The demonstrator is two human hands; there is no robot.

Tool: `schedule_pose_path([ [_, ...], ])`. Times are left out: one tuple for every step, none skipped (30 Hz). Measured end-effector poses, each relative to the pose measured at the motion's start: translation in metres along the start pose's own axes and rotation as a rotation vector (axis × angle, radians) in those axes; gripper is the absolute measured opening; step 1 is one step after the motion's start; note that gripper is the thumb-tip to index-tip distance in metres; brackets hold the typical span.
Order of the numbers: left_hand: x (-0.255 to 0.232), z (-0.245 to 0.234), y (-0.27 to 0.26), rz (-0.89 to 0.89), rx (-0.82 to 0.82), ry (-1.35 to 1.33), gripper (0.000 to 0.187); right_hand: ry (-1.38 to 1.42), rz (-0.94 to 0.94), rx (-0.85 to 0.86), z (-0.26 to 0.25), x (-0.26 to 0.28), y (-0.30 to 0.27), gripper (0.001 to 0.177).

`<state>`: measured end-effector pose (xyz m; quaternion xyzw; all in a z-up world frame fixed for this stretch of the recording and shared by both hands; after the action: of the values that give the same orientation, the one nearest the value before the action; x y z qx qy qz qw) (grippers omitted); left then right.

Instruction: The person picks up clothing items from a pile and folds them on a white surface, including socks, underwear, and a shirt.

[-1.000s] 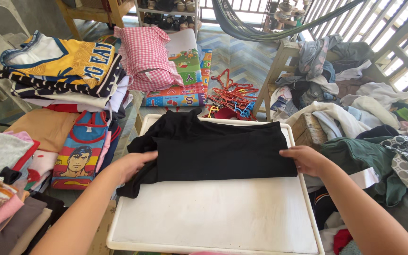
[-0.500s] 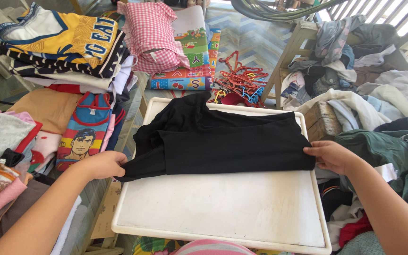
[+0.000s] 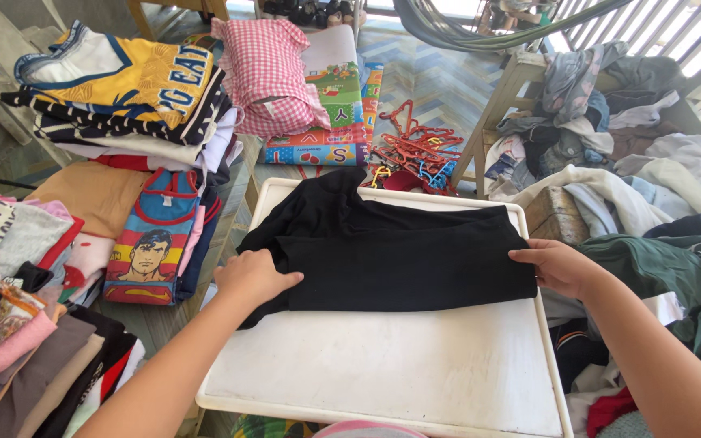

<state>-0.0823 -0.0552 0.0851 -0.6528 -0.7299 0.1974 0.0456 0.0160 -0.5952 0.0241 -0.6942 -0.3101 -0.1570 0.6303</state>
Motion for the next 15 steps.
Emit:
schedule_pose_path([
  [-0.002,-0.002,0.000,0.005,-0.004,0.001,0.069,0.003,-0.004,-0.003,-0.002,0.002,-0.004,0.032],
  [-0.001,-0.003,-0.002,0.004,-0.038,0.006,0.070,0.056,-0.040,0.036,-0.004,0.003,-0.008,0.031],
  [0.001,-0.001,-0.003,0.004,-0.072,0.012,0.071,0.109,-0.076,0.075,-0.005,0.003,-0.010,0.029],
  [0.005,0.004,-0.004,0.005,-0.072,0.011,0.071,0.109,-0.076,0.074,-0.007,0.001,-0.009,0.029],
  [0.001,0.006,-0.005,0.093,-0.105,0.056,0.059,0.107,-0.069,0.089,-0.008,-0.003,-0.007,0.029],
  [-0.003,0.006,-0.005,0.184,-0.140,0.104,0.048,0.108,-0.064,0.103,-0.010,-0.006,-0.004,0.030],
  [-0.002,0.010,-0.006,0.187,-0.143,0.106,0.048,0.111,-0.067,0.101,-0.012,-0.011,0.001,0.030],
  [-0.002,0.012,-0.006,0.189,-0.155,0.101,0.044,0.013,-0.018,0.035,-0.016,-0.019,0.007,0.027],
  [-0.002,0.013,-0.006,0.192,-0.168,0.096,0.040,-0.085,0.031,-0.031,-0.020,-0.026,0.013,0.026],
  [-0.001,0.012,-0.005,0.198,-0.170,0.095,0.040,-0.081,0.030,-0.037,-0.022,-0.029,0.017,0.026],
  [0.002,0.008,-0.004,0.201,-0.184,0.042,0.036,-0.127,0.029,-0.035,-0.021,-0.029,0.019,0.024],
  [0.004,0.000,-0.002,0.207,-0.202,-0.008,0.032,-0.169,0.024,-0.035,-0.021,-0.026,0.017,0.025],
  [0.005,-0.008,0.001,0.215,-0.207,-0.005,0.032,-0.162,0.019,-0.041,-0.023,-0.020,0.013,0.025],
  [0.005,-0.015,0.001,0.245,-0.199,-0.029,0.030,-0.125,-0.009,-0.054,-0.026,-0.013,0.006,0.020],
  [0.005,-0.021,0.002,0.274,-0.190,-0.053,0.028,-0.088,-0.037,-0.067,-0.029,-0.007,-0.002,0.017],
])
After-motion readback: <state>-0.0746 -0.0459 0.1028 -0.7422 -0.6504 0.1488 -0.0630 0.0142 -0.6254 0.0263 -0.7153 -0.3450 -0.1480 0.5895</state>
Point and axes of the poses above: each hand's wrist, its own y-axis towards the middle knuckle, its own z-axis out of the palm, x = y × z, the point moved 7 cm from there along y, towards the middle knuckle, and after that the axes turned 14 degrees about z, right-handed, at the moved point
